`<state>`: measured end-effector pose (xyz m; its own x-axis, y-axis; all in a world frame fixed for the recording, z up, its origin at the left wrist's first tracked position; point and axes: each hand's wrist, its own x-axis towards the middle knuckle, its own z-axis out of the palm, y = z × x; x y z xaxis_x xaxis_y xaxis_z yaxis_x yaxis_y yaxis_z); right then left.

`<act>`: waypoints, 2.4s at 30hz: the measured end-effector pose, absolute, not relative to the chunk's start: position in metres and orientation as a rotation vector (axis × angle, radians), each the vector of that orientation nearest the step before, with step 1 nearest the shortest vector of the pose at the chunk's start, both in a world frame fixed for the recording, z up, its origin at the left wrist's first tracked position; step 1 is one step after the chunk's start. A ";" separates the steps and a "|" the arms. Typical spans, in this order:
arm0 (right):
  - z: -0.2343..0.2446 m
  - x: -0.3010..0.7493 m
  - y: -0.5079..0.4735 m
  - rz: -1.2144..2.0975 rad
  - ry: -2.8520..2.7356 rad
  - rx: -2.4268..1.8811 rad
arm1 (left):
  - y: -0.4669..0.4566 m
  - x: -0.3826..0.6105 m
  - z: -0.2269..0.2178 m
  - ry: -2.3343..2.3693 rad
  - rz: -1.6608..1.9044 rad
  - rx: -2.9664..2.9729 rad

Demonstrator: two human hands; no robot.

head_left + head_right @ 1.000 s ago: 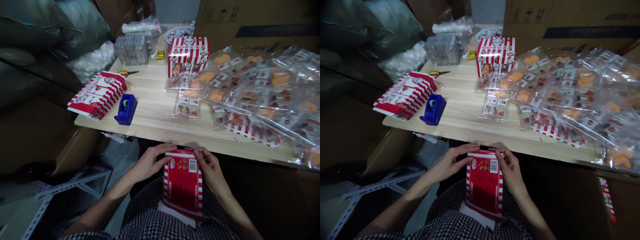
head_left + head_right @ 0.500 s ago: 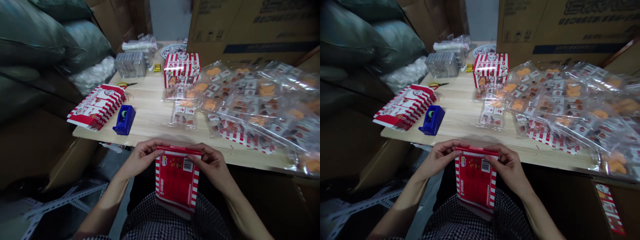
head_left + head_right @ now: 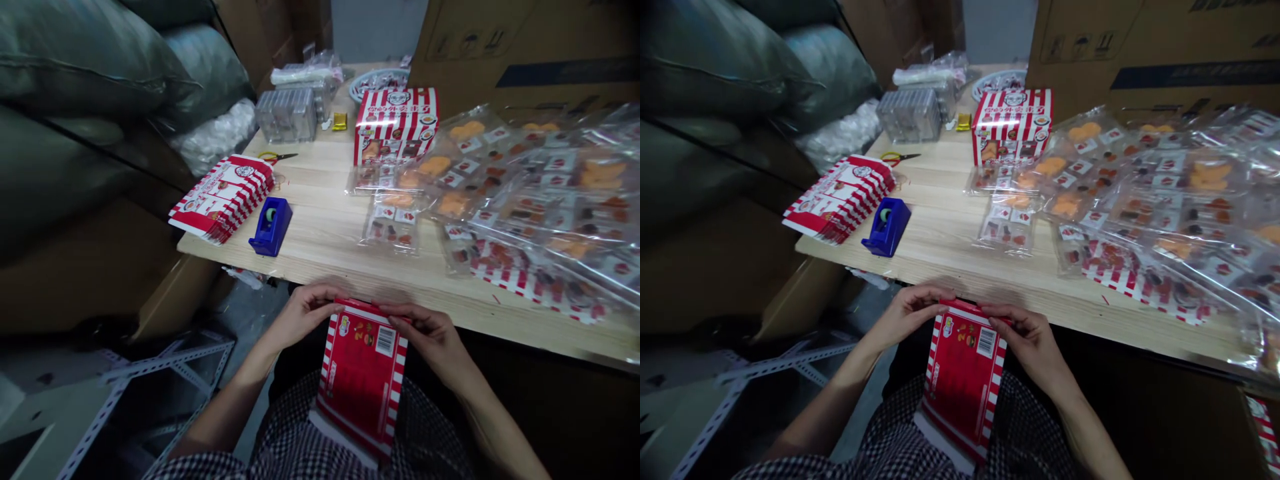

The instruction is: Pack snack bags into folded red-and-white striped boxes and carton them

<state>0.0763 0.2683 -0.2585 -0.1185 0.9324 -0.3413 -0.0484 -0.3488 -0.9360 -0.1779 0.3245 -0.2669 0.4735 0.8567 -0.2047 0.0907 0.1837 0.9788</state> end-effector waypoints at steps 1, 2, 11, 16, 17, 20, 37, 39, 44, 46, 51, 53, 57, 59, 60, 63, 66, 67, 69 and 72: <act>-0.259 0.076 0.267 1.579 -1.068 -1.366 | 0.322 -0.177 -0.268 0.958 0.698 1.310; -0.259 0.076 0.266 1.574 -1.101 -1.381 | 0.321 -0.176 -0.269 0.953 0.715 1.340; -0.263 0.086 0.265 1.582 -1.142 -1.408 | 0.365 -0.232 -0.270 1.904 1.212 1.836; -0.261 0.087 0.268 1.608 -1.142 -1.372 | 0.410 -0.276 -0.282 2.085 0.945 1.620; -0.261 0.086 0.268 1.605 -1.144 -1.366 | 0.416 -0.281 -0.284 2.043 0.899 1.605; -0.263 0.086 0.269 1.585 -1.158 -1.373 | 0.429 -0.291 -0.286 1.932 0.863 1.591; -0.255 0.090 0.273 1.469 -1.175 -1.441 | 0.448 -0.318 -0.262 1.484 1.045 1.010; -0.252 0.093 0.273 1.423 -1.153 -1.492 | 0.437 -0.320 -0.267 1.447 1.113 0.980; -0.246 0.090 0.272 1.404 -1.072 -1.526 | 0.418 -0.323 -0.295 1.459 1.250 0.990; -0.245 0.087 0.271 1.370 -1.046 -1.552 | 0.417 -0.323 -0.305 1.494 1.290 1.026; -0.229 0.083 0.269 1.199 -1.010 -1.554 | 0.413 -0.322 -0.306 1.614 1.336 1.115; -0.219 0.078 0.265 1.082 -1.065 -1.527 | 0.402 -0.316 -0.297 1.664 1.370 1.147; -0.212 0.058 0.253 0.904 -1.298 -1.368 | 0.357 -0.276 -0.259 1.681 1.437 1.202; -0.219 0.047 0.247 0.890 -1.434 -1.301 | 0.327 -0.243 -0.235 1.557 1.413 1.165; -0.224 0.042 0.244 0.882 -1.496 -1.279 | 0.312 -0.224 -0.225 1.494 1.346 1.129; -0.240 0.033 0.238 0.820 -1.624 -1.213 | 0.279 -0.172 -0.206 1.349 1.151 0.965; -0.249 0.030 0.237 0.737 -1.690 -1.148 | 0.266 -0.144 -0.210 1.222 1.115 0.750; -0.251 0.030 0.237 0.717 -1.708 -1.130 | 0.265 -0.140 -0.213 1.195 1.119 0.692; -0.255 0.029 0.237 0.692 -1.739 -1.089 | 0.266 -0.137 -0.221 1.180 1.122 0.624; -0.259 0.029 0.238 0.672 -1.760 -1.055 | 0.267 -0.136 -0.229 1.212 1.118 0.606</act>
